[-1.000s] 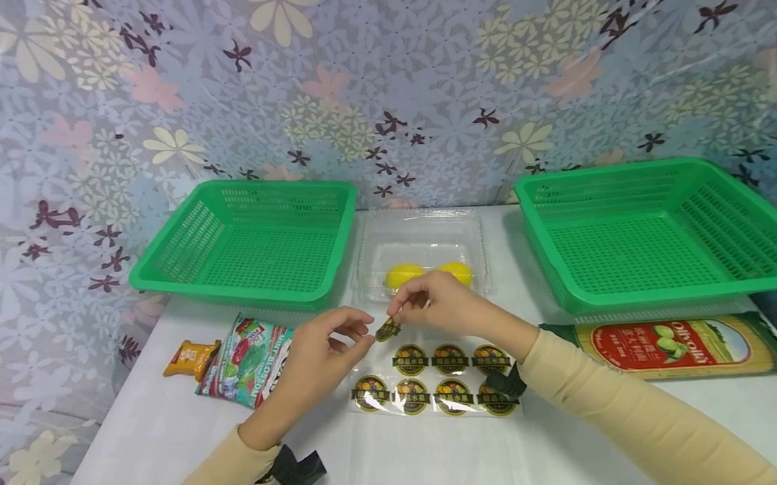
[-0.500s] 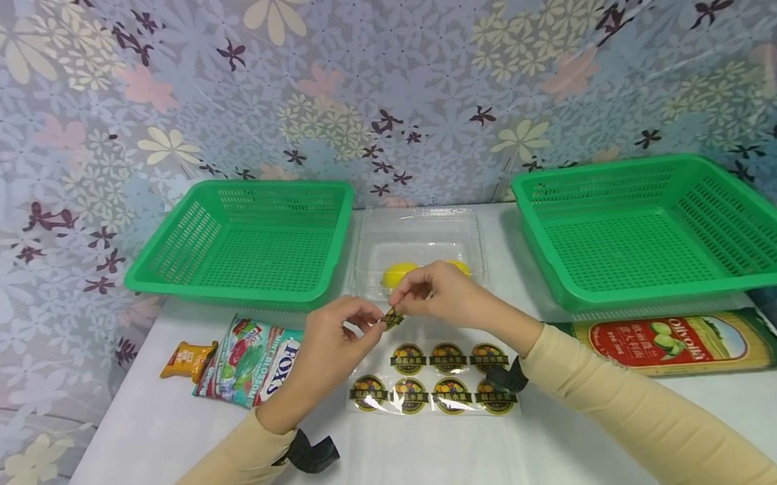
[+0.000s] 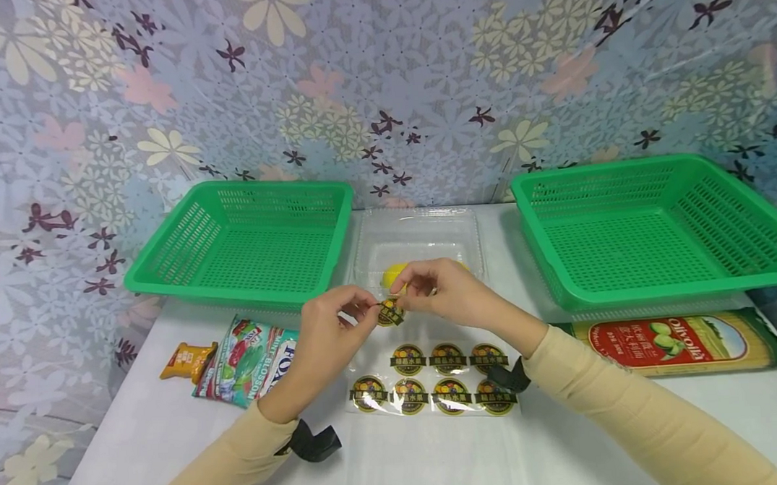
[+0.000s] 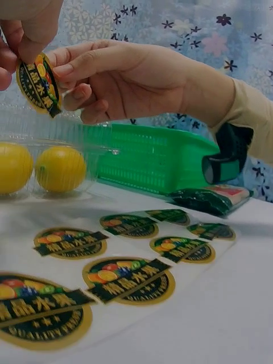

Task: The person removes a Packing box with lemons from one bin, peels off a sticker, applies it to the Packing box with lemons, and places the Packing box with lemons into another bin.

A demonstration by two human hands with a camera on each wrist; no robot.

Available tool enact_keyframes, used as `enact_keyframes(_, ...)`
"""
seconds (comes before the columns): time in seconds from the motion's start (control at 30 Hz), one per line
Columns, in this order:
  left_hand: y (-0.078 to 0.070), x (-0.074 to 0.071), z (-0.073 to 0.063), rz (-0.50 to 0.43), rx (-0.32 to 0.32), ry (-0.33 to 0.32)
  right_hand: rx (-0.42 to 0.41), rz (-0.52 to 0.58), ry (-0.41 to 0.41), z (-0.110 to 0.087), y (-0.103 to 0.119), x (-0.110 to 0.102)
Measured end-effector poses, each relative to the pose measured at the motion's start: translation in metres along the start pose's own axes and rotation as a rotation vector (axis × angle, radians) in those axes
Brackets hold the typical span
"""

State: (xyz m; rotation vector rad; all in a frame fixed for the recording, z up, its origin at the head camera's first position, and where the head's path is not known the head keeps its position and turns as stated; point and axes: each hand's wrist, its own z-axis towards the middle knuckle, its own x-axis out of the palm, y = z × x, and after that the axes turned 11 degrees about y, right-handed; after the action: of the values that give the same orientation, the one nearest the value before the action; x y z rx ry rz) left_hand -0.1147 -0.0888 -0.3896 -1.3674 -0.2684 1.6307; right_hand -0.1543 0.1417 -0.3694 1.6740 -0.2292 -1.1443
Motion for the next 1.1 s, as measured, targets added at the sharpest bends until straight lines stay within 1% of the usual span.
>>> enact_keyframes(0.07, 0.0, -0.001, 0.003, -0.019, -0.014, -0.023, 0.011, 0.012, -0.022, -0.001, 0.0, 0.0)
enact_keyframes(0.2, -0.002, -0.003, 0.011, -0.093, -0.074, -0.05, 0.053, 0.052, -0.068, -0.004, -0.002, 0.0)
enact_keyframes(0.33, -0.006, -0.004, 0.018, -0.156, -0.1, -0.07, 0.072, 0.078, -0.106, -0.007, -0.004, 0.0)
enact_keyframes(0.6, -0.011, 0.004, 0.031, -0.301, -0.079, -0.08, 0.078, 0.084, -0.159, -0.012, -0.014, -0.003)
enact_keyframes(0.7, -0.011, 0.007, 0.035, -0.344, -0.088, -0.08, 0.089, 0.08, -0.181, -0.015, -0.015, -0.007)
enact_keyframes(0.8, -0.011, 0.009, 0.037, -0.371, -0.093, -0.083, 0.096, 0.074, -0.197, -0.017, -0.016, -0.01)
enact_keyframes(1.1, -0.01, 0.016, 0.047, -0.419, -0.061, -0.08, 0.127, 0.076, -0.221, -0.019, -0.014, -0.018)
